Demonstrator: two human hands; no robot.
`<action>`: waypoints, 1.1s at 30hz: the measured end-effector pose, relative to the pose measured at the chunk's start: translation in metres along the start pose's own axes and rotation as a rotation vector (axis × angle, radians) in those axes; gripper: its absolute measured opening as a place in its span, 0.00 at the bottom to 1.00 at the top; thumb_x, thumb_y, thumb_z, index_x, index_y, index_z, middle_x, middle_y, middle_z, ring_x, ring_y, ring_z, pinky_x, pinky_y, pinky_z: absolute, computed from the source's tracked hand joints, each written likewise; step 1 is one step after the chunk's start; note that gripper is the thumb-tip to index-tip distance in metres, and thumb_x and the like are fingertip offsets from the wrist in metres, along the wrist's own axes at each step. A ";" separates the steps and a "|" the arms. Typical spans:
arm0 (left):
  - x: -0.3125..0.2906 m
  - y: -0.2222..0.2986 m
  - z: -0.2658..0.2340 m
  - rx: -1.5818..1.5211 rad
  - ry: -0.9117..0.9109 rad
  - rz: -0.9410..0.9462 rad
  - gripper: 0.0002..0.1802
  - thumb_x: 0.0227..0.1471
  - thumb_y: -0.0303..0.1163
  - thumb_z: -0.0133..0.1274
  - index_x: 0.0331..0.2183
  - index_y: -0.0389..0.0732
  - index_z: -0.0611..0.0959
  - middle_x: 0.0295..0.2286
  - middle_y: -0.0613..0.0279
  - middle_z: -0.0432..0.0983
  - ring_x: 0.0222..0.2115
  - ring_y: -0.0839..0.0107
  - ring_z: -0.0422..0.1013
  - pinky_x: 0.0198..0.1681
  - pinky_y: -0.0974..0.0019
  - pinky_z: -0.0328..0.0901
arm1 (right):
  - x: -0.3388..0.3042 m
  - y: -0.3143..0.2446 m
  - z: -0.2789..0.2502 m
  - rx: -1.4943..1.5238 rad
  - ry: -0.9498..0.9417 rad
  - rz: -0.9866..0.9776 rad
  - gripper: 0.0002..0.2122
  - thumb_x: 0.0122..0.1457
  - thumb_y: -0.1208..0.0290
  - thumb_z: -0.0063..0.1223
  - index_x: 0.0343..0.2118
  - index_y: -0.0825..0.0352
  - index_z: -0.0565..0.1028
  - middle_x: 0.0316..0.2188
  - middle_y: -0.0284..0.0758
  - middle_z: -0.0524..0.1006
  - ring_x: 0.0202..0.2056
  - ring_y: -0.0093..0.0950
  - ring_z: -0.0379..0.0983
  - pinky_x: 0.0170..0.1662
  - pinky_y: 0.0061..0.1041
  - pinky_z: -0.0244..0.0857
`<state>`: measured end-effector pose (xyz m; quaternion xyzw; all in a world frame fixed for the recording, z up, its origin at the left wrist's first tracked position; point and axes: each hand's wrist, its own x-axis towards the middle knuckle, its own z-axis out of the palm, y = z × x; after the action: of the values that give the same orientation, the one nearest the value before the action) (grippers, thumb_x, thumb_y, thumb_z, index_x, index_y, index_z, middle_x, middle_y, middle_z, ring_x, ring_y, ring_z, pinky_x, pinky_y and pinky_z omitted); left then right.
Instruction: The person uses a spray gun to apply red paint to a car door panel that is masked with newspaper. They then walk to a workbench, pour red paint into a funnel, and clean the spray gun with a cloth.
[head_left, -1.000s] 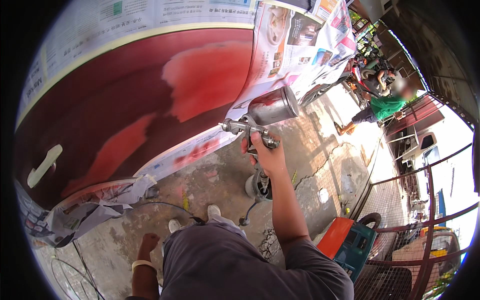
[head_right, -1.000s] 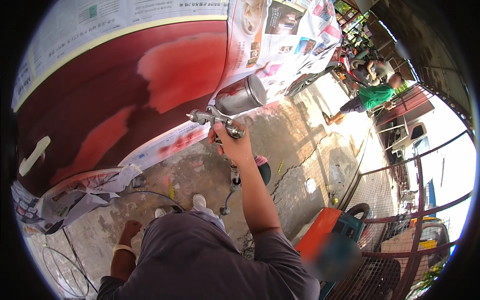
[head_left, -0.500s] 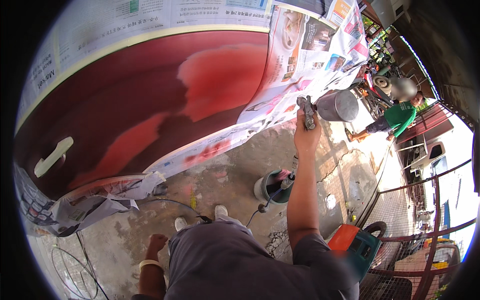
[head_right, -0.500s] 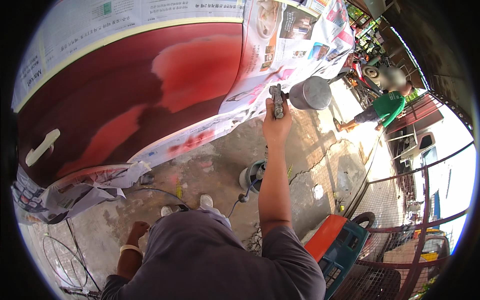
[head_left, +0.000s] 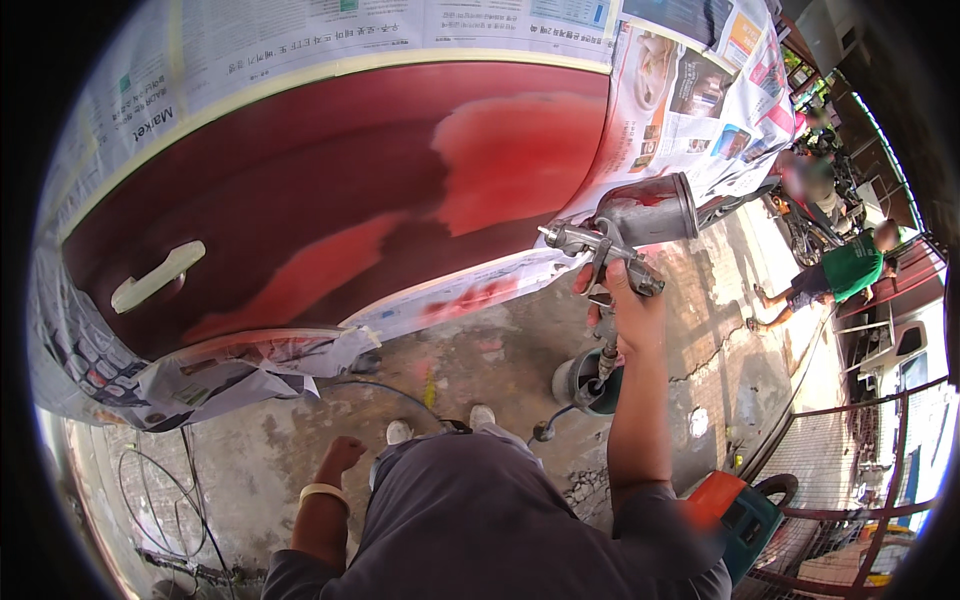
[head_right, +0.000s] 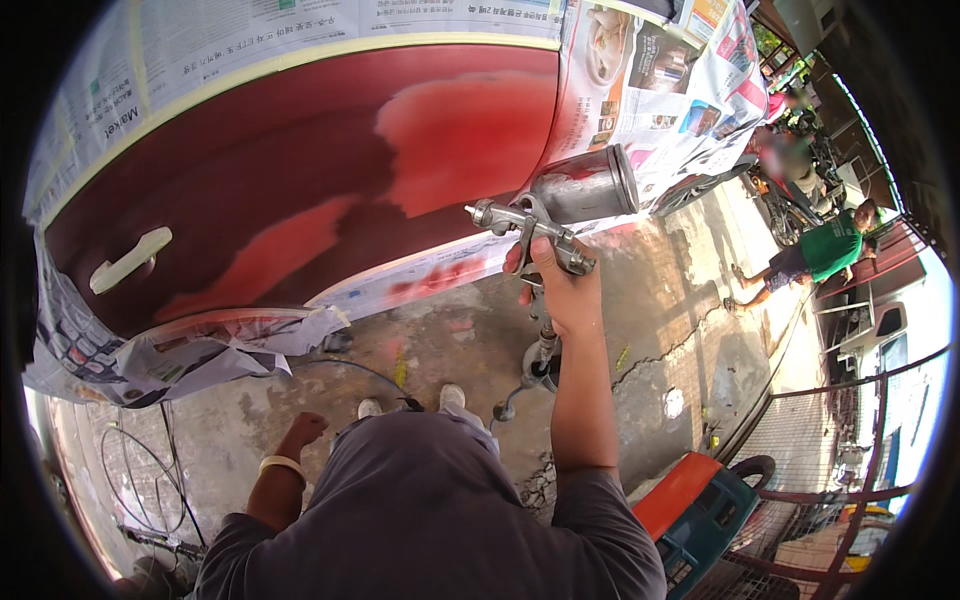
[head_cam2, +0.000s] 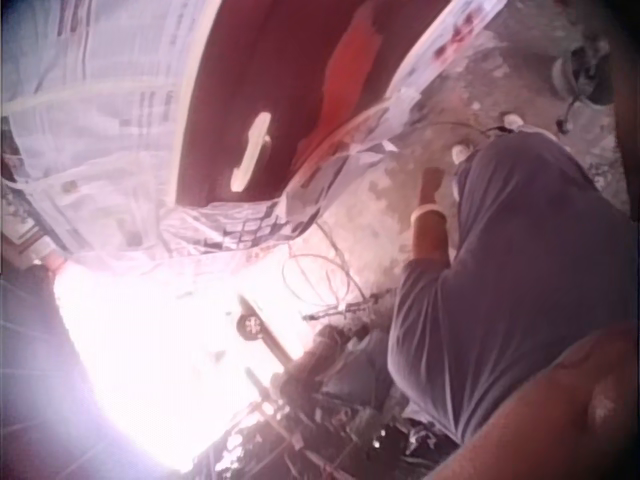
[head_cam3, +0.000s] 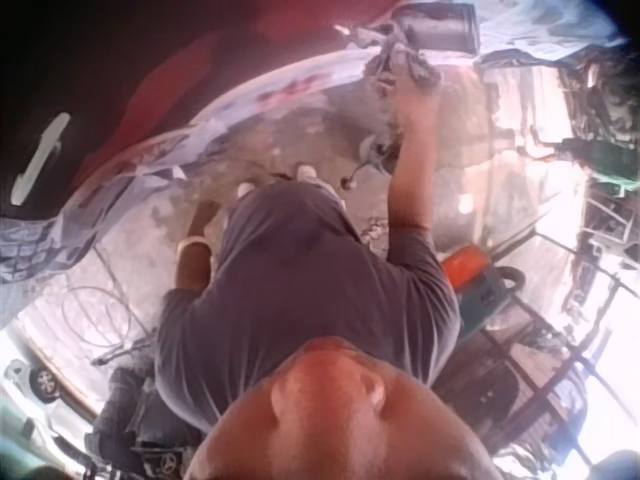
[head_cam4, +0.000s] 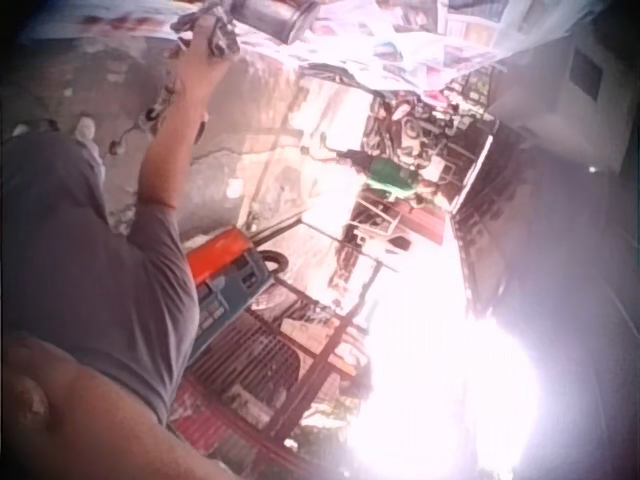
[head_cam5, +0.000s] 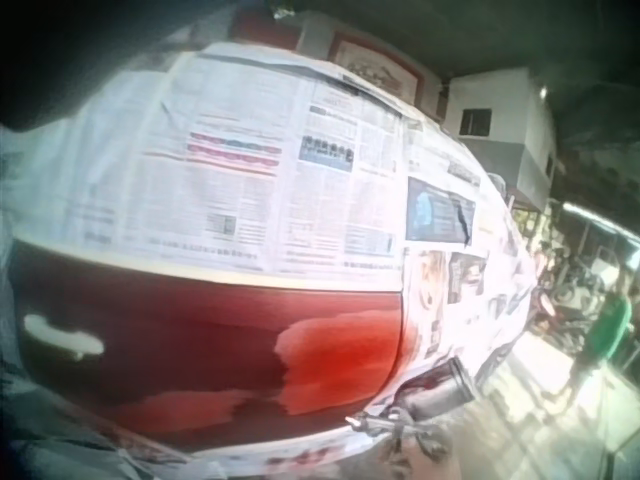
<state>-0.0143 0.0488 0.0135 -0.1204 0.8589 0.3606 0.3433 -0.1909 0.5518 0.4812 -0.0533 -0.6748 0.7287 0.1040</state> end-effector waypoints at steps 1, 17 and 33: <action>-0.002 0.006 -0.005 0.010 -0.008 -0.007 0.17 0.53 0.38 0.65 0.39 0.33 0.89 0.30 0.53 0.86 0.30 0.68 0.83 0.39 0.61 0.76 | 0.004 0.001 -0.005 -0.012 -0.012 0.001 0.13 0.68 0.61 0.59 0.39 0.69 0.79 0.25 0.33 0.79 0.25 0.21 0.74 0.18 0.21 0.64; 0.007 0.011 0.014 -0.081 -0.016 -0.074 0.16 0.53 0.43 0.65 0.36 0.40 0.91 0.27 0.58 0.86 0.27 0.70 0.82 0.37 0.61 0.75 | 0.093 0.021 -0.109 -0.379 0.471 -0.250 0.16 0.61 0.58 0.69 0.38 0.69 0.82 0.22 0.27 0.77 0.21 0.16 0.70 0.24 0.20 0.62; 0.019 0.005 -0.015 -0.050 -0.089 -0.086 0.20 0.55 0.43 0.64 0.42 0.37 0.90 0.34 0.56 0.87 0.32 0.69 0.83 0.42 0.62 0.75 | 0.024 -0.013 -0.002 -0.078 -0.013 0.043 0.14 0.65 0.60 0.63 0.36 0.69 0.81 0.20 0.29 0.77 0.22 0.16 0.72 0.19 0.19 0.61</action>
<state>-0.0380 0.0430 0.0105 -0.1495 0.8276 0.3717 0.3932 -0.2125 0.5595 0.4957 -0.0670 -0.7020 0.7042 0.0819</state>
